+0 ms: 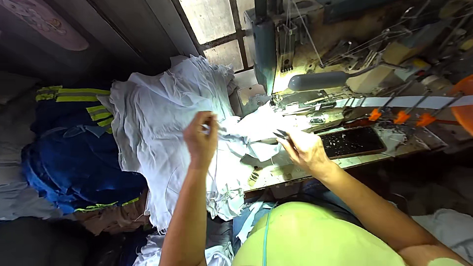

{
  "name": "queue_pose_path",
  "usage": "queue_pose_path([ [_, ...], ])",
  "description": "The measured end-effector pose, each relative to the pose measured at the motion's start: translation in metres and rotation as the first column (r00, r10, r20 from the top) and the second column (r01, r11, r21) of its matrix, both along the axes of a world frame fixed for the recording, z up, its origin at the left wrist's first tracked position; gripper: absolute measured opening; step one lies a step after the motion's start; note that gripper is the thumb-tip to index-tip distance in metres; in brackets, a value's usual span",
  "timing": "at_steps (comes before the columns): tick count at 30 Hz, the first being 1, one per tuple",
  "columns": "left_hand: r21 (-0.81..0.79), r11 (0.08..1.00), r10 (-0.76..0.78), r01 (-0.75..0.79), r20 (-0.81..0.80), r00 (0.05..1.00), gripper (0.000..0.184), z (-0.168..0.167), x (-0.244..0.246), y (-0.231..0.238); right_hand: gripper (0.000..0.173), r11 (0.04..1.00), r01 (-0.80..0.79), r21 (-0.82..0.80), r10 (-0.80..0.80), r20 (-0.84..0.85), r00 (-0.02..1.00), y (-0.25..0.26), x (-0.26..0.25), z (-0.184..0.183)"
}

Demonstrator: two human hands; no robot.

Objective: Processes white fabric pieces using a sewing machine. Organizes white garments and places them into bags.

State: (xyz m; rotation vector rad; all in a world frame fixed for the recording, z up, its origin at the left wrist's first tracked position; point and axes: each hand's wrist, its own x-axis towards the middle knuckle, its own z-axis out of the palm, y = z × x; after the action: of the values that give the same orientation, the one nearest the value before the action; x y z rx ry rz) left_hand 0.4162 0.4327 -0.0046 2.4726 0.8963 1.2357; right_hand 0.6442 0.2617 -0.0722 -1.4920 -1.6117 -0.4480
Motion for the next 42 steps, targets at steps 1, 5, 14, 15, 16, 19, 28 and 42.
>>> queue_pose_path([
  [1, -0.121, 0.992, 0.029, -0.026, 0.023, 0.999, 0.033, -0.001, -0.016, 0.009, 0.026, 0.998, -0.007, -0.060, 0.007, 0.002, 1.000, -0.012, 0.004, -0.017],
  [5, -0.430, 0.901, -0.049, -0.051, -0.217, 0.975, 0.076, -0.013, -0.047, 0.011, 0.018, 0.981, 0.026, -0.193, -0.016, 0.052, 0.999, -0.036, 0.012, -0.063],
  [14, -0.424, 0.876, -0.391, 0.230, -0.343, 0.854, 0.019, 0.024, -0.064, -0.013, 0.019, 0.988, -0.156, -0.019, 0.157, 0.135, 0.978, 0.017, -0.044, -0.041],
  [15, -0.377, 0.900, -0.361, 0.219, -0.364, 0.858, 0.019, 0.042, -0.077, -0.014, 0.015, 0.988, -0.154, 0.005, 0.152, 0.119, 0.981, 0.021, -0.042, -0.042],
  [16, -0.292, 0.945, -0.261, 0.150, -0.394, 0.881, 0.019, 0.057, -0.091, -0.013, 0.012, 0.986, -0.168, 0.012, 0.166, 0.075, 0.983, 0.021, -0.039, -0.040],
  [19, -0.010, 0.977, 0.188, -0.211, -0.412, 0.892, 0.029, 0.083, -0.112, -0.009, 0.018, 0.936, -0.342, -0.076, 0.325, -0.181, 0.928, -0.004, -0.033, -0.014],
  [28, 0.117, 0.809, -0.447, 0.576, -0.513, 0.733, 0.020, -0.001, 0.016, -0.064, 0.031, 0.677, -0.688, -0.263, 0.552, -0.437, 0.710, -0.056, -0.005, 0.033],
  [42, 0.339, 0.878, -0.115, 0.336, -0.533, 0.838, 0.015, 0.005, 0.051, -0.041, 0.010, 0.676, -0.708, 0.207, 0.479, -0.853, 0.208, -0.064, 0.019, 0.003],
])
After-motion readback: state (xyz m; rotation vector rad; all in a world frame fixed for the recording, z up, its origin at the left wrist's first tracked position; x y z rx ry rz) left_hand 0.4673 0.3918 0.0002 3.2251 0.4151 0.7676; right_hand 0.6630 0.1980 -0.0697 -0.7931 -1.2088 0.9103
